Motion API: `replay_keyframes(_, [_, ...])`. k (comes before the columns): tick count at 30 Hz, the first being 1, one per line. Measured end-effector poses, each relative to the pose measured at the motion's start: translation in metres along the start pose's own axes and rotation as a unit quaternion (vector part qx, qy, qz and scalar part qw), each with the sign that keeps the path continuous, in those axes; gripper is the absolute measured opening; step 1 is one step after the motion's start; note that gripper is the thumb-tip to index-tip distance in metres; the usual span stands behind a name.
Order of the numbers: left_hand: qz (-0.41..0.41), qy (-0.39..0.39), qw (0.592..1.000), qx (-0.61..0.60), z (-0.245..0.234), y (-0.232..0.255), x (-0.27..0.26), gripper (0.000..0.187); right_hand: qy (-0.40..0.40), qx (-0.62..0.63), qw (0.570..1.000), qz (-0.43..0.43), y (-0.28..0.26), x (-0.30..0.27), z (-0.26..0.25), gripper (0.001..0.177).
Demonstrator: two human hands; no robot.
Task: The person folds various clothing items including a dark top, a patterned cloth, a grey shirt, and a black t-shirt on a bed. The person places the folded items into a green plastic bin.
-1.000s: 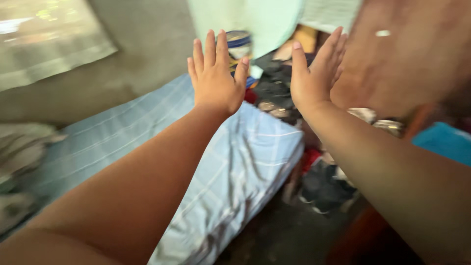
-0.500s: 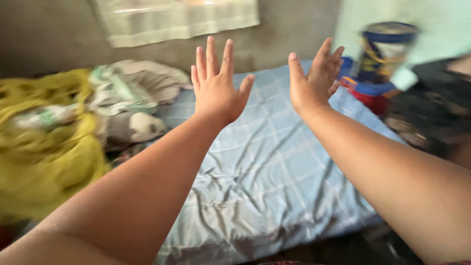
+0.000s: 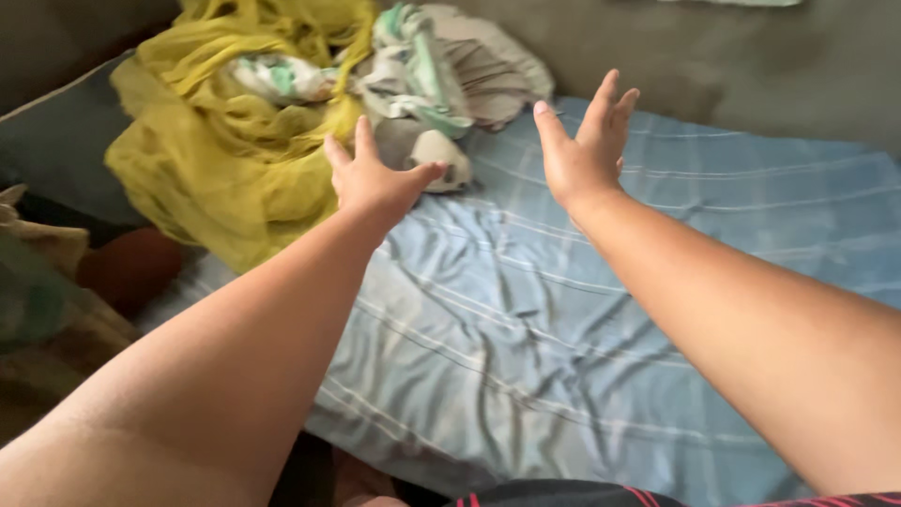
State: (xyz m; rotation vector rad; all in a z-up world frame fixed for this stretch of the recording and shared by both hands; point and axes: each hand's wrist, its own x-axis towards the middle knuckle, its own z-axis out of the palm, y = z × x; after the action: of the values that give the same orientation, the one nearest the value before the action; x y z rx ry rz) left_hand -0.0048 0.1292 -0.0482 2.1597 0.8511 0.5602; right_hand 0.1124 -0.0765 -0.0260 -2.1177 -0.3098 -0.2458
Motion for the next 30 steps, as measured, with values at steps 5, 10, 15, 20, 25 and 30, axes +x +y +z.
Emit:
replay_keyframes(5, [-0.090,-0.076,0.990,0.076,-0.030,-0.074,0.083,0.138,-0.004,0.018,0.999,-0.033,-0.012,0.040,0.118,0.104])
replay_keyframes(10, [-0.174,-0.111,0.969,0.136,-0.055,-0.152,0.182,0.136,-0.032,0.042,0.999,0.000,-0.012,0.071,0.230,0.102])
replay_keyframes(15, [-0.343,0.027,0.938,-0.041,-0.065,-0.221,0.279,0.123,-0.007,0.037,0.995,-0.093,0.011,0.091,0.317,0.098])
replay_keyframes(20, [-0.370,0.026,0.922,-0.111,-0.036,-0.259,0.327,0.107,-0.042,-0.001,0.996,-0.080,0.029,0.091,0.351,0.098])
replay_keyframes(25, [-0.346,-0.023,0.934,-0.080,0.004,-0.277,0.357,0.090,-0.065,-0.023,0.997,-0.026,0.041,0.093,0.359,0.098])
replay_keyframes(30, [-0.263,-0.109,0.959,0.015,0.052,-0.276,0.367,0.074,-0.084,-0.023,0.996,0.037,0.040,0.090,0.359,0.097])
